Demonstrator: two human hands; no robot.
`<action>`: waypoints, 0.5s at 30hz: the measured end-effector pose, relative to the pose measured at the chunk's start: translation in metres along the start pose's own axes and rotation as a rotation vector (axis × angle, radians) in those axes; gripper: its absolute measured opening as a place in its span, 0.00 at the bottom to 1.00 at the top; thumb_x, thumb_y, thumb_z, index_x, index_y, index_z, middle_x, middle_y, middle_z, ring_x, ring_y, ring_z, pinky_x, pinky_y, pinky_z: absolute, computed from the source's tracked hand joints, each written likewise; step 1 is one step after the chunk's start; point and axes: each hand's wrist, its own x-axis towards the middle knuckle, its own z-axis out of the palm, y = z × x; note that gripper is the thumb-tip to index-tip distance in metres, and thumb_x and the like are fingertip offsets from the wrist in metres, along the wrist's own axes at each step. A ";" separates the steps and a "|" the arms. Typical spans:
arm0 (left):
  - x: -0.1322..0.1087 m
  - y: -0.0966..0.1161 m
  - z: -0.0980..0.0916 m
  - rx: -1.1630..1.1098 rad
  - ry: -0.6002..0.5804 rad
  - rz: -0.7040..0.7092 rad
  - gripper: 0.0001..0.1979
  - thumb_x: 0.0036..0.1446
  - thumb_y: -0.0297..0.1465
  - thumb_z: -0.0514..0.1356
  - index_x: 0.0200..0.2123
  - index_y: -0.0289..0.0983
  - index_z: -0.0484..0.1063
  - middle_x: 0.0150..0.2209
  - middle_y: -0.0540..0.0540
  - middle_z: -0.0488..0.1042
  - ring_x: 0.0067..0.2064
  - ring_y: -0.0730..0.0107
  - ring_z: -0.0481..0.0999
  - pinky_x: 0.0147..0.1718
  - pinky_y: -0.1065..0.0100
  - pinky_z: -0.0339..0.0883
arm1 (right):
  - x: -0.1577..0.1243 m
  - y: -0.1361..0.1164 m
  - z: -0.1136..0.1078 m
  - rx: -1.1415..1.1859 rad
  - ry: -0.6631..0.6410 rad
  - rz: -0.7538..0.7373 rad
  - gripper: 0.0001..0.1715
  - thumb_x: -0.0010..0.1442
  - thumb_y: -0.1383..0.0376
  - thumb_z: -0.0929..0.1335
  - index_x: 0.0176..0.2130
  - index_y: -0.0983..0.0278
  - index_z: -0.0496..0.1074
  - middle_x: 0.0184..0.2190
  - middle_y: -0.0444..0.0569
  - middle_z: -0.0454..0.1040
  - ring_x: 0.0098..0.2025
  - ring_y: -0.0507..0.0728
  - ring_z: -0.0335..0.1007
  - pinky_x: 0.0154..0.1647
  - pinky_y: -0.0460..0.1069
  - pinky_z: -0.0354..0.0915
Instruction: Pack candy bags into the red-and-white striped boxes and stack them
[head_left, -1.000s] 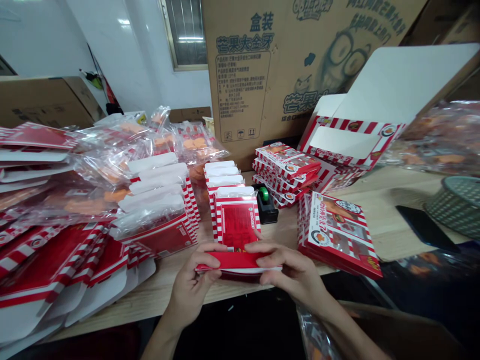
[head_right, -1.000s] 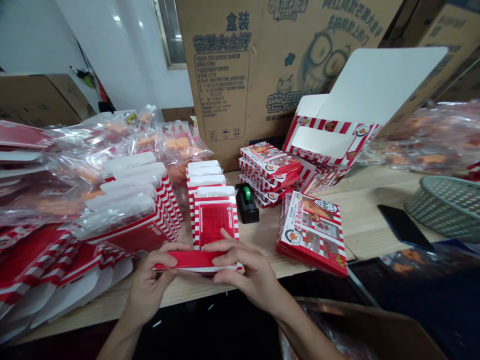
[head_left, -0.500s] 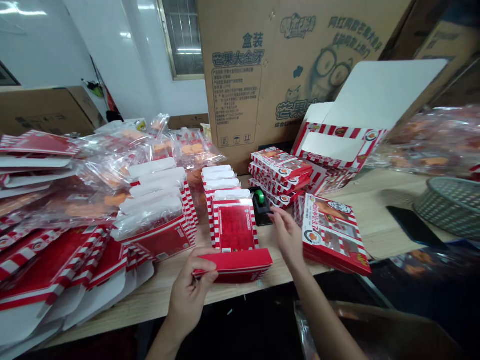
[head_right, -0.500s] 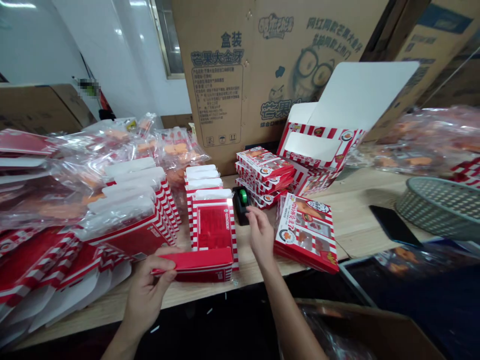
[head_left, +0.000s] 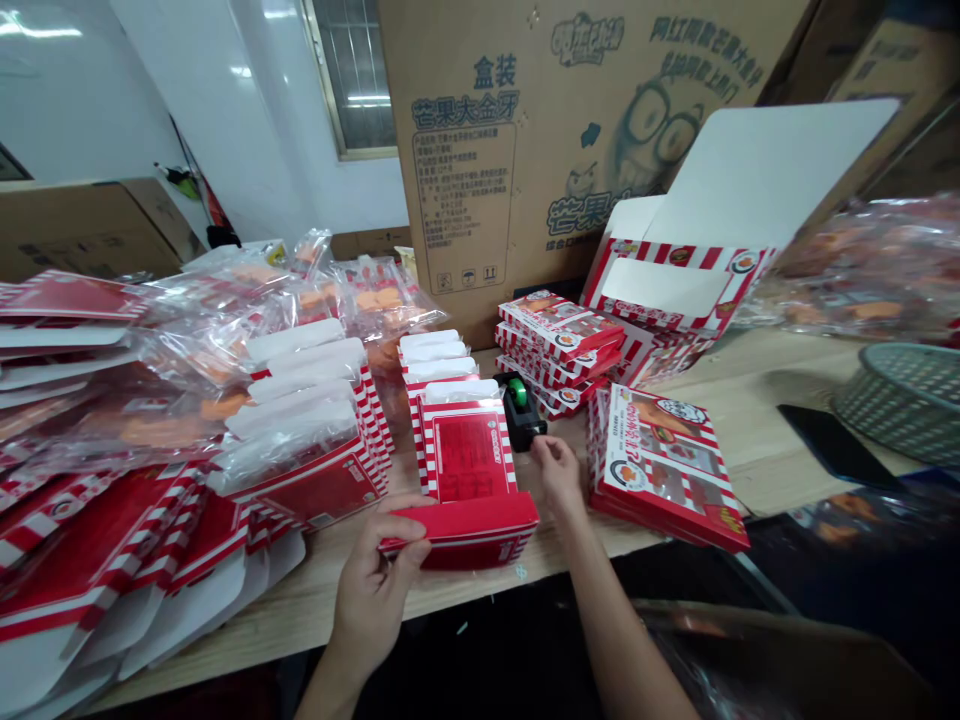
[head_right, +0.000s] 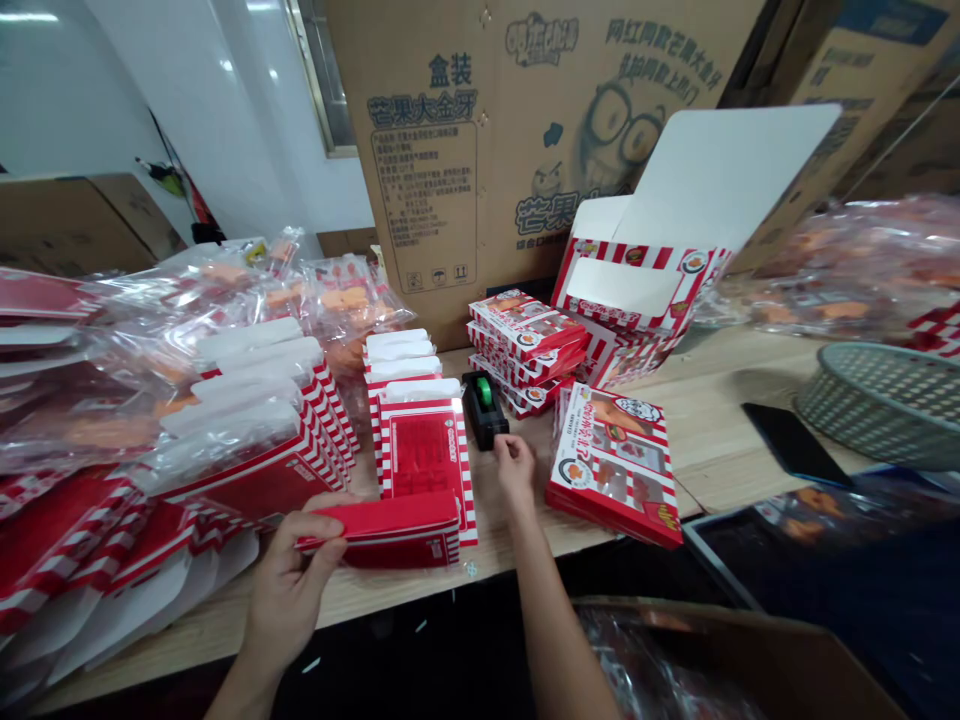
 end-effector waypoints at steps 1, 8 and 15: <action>-0.001 0.000 0.000 0.007 0.007 0.010 0.04 0.56 0.32 0.59 0.30 0.38 0.68 0.38 0.44 0.75 0.43 0.66 0.74 0.39 0.69 0.68 | -0.001 0.004 0.002 -0.012 0.025 0.019 0.11 0.60 0.62 0.66 0.33 0.68 0.69 0.29 0.43 0.71 0.30 0.50 0.69 0.33 0.49 0.68; -0.004 0.003 0.005 0.115 0.068 0.124 0.01 0.55 0.28 0.59 0.32 0.39 0.69 0.40 0.46 0.76 0.44 0.67 0.75 0.41 0.68 0.69 | -0.005 -0.007 0.007 -0.041 0.116 0.121 0.13 0.61 0.59 0.65 0.32 0.68 0.68 0.25 0.42 0.69 0.25 0.48 0.66 0.27 0.46 0.65; -0.004 0.009 0.006 0.171 0.048 0.193 0.05 0.55 0.24 0.58 0.34 0.39 0.68 0.44 0.46 0.74 0.46 0.69 0.74 0.45 0.66 0.66 | -0.110 -0.085 -0.020 0.169 0.071 0.002 0.18 0.54 0.52 0.67 0.36 0.64 0.69 0.24 0.42 0.69 0.18 0.46 0.58 0.19 0.44 0.58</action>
